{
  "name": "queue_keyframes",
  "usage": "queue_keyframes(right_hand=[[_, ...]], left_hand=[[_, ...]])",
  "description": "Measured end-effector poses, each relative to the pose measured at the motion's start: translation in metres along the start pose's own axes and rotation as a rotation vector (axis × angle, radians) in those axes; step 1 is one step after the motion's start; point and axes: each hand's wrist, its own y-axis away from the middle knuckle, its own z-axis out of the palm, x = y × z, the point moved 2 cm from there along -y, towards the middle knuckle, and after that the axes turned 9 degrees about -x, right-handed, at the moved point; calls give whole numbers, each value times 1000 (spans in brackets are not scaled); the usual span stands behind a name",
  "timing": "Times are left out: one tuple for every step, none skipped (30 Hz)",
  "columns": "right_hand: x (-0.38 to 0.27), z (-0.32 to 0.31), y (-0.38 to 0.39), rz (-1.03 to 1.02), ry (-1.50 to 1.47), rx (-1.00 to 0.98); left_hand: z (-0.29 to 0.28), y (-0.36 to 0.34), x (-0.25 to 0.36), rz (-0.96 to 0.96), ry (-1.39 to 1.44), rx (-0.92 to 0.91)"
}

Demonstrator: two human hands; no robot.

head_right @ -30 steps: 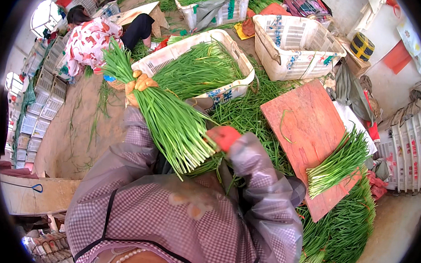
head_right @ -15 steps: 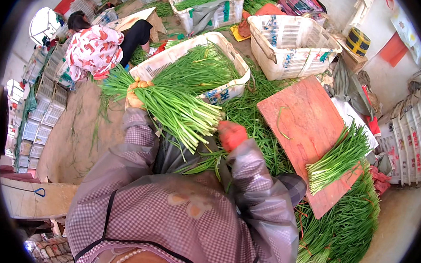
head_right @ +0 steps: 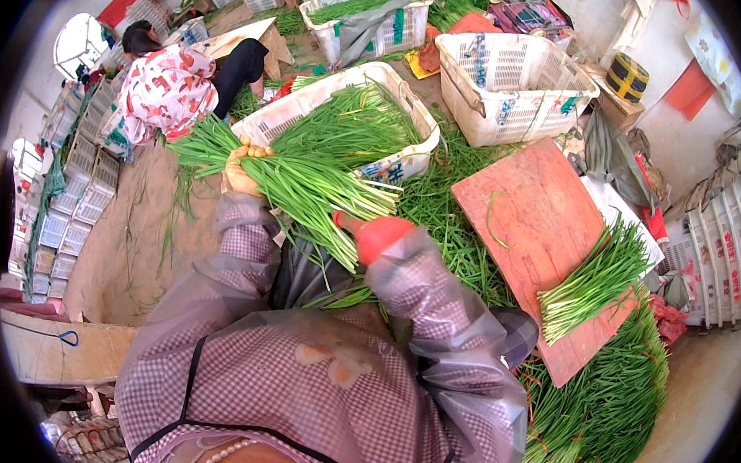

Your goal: The person bundles chives by gathering a handful from a crate, aligning the ends, and securing them with a red rubber band on a wooden board.

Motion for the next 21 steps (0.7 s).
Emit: queue_keyframes(right_hand=[[-3, 0, -4, 34, 113, -12], [-7, 2, -9, 67, 226, -25], [-17, 2, -16, 98, 338, -39], [-27, 2, -22, 127, 448, -54], [-35, 2, -27, 157, 560, -67], [-40, 2, -29, 187, 672, -78], [-43, 0, -27, 205, 624, -51], [-37, -1, -26, 163, 557, -40], [-26, -3, -24, 123, 493, -27], [-18, -4, -23, 81, 428, -20], [-11, -4, -19, 75, 368, 2], [-5, -6, -13, 77, 400, -37], [0, -9, -5, 75, 430, -78], [5, -12, 4, 72, 460, -119], [8, -16, 15, 117, 324, -119], [10, -22, 29, 162, 193, -116], [34, -28, 49, 304, 287, -181], [40, -32, 58, 446, 377, -246], [44, -31, 67, 557, 365, -257], [47, -31, 77, 668, 352, -268], [46, -31, 77, 765, 334, -292]], left_hand=[[2, 1, -2, -7, 5, 4], [3, 1, -3, -11, 4, 6], [3, 1, -2, -12, 0, 10], [4, 1, -1, -13, -4, 14], [4, 2, 0, -7, -36, 62], [6, 4, -1, -9, -45, 89], [9, 6, -3, -10, -53, 115], [11, 7, -6, -13, -61, 141], [11, 6, -12, -15, -62, 118], [8, 7, -17, -13, -62, 99], [5, 6, -20, -12, -61, 80], [2, 4, -22, -9, -52, 91], [-2, 2, -21, -1, -47, 103], [-5, -1, -20, 6, -42, 114], [-15, -2, -11, 21, -31, 152], [-21, -4, -4, 36, -22, 165], [-23, -6, -3, 41, -10, 173], [-23, -8, -3, 44, 0, 183], [-23, -10, -5, 93, -24, 248], [-23, -10, -7, 114, -37, 261], [-24, -6, -3, 149, -59, 280]])
